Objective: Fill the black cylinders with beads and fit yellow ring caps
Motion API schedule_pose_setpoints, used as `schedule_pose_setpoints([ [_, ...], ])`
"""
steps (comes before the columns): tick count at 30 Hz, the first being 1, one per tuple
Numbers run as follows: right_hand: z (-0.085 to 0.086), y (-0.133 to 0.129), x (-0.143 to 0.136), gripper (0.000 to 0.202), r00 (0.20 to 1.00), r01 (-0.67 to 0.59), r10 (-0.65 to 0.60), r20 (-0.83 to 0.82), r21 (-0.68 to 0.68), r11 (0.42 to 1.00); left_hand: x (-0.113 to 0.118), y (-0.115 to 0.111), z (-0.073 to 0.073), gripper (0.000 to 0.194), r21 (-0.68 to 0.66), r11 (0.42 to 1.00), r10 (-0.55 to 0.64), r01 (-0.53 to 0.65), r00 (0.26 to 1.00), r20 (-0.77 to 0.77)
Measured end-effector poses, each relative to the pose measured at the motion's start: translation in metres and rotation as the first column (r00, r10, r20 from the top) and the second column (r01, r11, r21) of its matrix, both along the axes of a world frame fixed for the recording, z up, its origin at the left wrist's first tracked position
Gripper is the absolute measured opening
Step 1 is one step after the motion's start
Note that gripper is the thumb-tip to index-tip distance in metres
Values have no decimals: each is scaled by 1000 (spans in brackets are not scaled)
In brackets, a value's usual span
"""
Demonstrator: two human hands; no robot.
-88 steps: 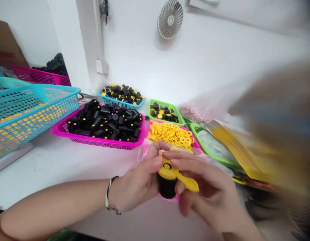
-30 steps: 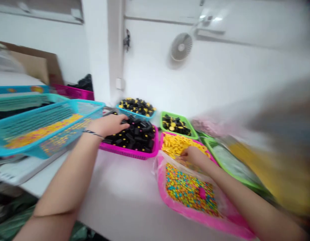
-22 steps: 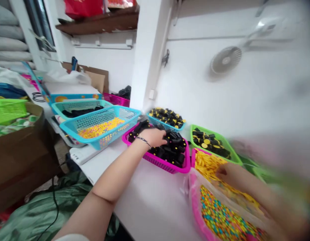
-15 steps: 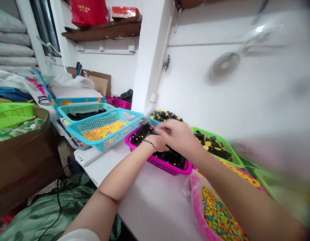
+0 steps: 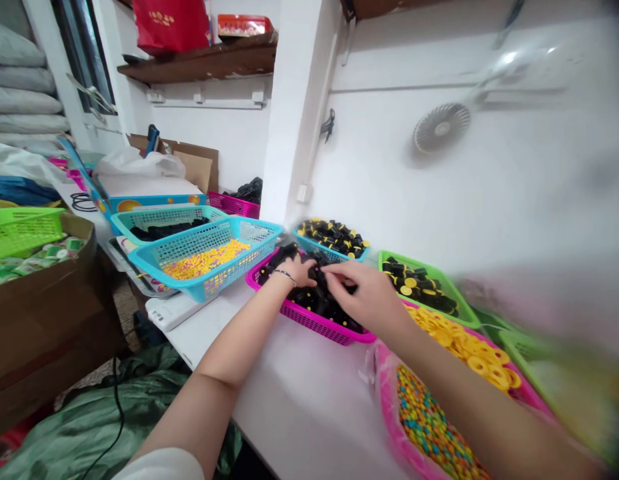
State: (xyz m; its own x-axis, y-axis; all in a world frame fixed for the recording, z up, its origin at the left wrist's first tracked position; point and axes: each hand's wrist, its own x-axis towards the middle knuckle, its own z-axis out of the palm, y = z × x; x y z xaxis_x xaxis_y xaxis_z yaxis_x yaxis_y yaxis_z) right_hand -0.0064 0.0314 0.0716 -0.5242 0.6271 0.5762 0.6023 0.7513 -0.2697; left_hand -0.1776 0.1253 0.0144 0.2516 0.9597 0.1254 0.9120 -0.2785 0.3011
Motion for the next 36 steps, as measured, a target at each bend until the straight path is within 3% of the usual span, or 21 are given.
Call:
schedule_pose_setpoints([
  [2,0,-8,36,24,994,94,-100,-43,-122,988,-5,10,-9,33,-53,997,42,-47,994,-97],
  [6,-5,-28,92,32,973,190,-226,-44,-396,898,-9,25,-20,34,-74,995,54,-69,982,-182],
  [10,-20,-50,126,40,955,238,-294,-37,-496,835,-9,32,-24,35,-58,997,34,-47,975,-218],
  [15,-36,-71,140,38,955,193,-284,-80,-559,807,-8,37,-27,34,-28,1000,-7,2,980,-200],
  [20,-37,-80,139,32,975,167,-216,-45,-489,856,-9,42,-25,33,-17,997,-73,72,990,-122],
  [27,-36,-87,140,33,954,207,-287,-89,-498,842,-20,42,-11,31,111,990,-104,86,980,168],
  [31,-36,-86,141,31,969,176,-242,-54,-539,824,-23,31,4,29,211,977,-123,28,883,453],
  [34,-38,-85,134,28,975,116,-206,-79,-610,783,-7,17,17,30,256,966,-171,-13,714,679],
  [36,-39,-84,124,30,949,46,-251,-194,-698,714,14,4,24,32,258,966,-210,-2,574,792],
])
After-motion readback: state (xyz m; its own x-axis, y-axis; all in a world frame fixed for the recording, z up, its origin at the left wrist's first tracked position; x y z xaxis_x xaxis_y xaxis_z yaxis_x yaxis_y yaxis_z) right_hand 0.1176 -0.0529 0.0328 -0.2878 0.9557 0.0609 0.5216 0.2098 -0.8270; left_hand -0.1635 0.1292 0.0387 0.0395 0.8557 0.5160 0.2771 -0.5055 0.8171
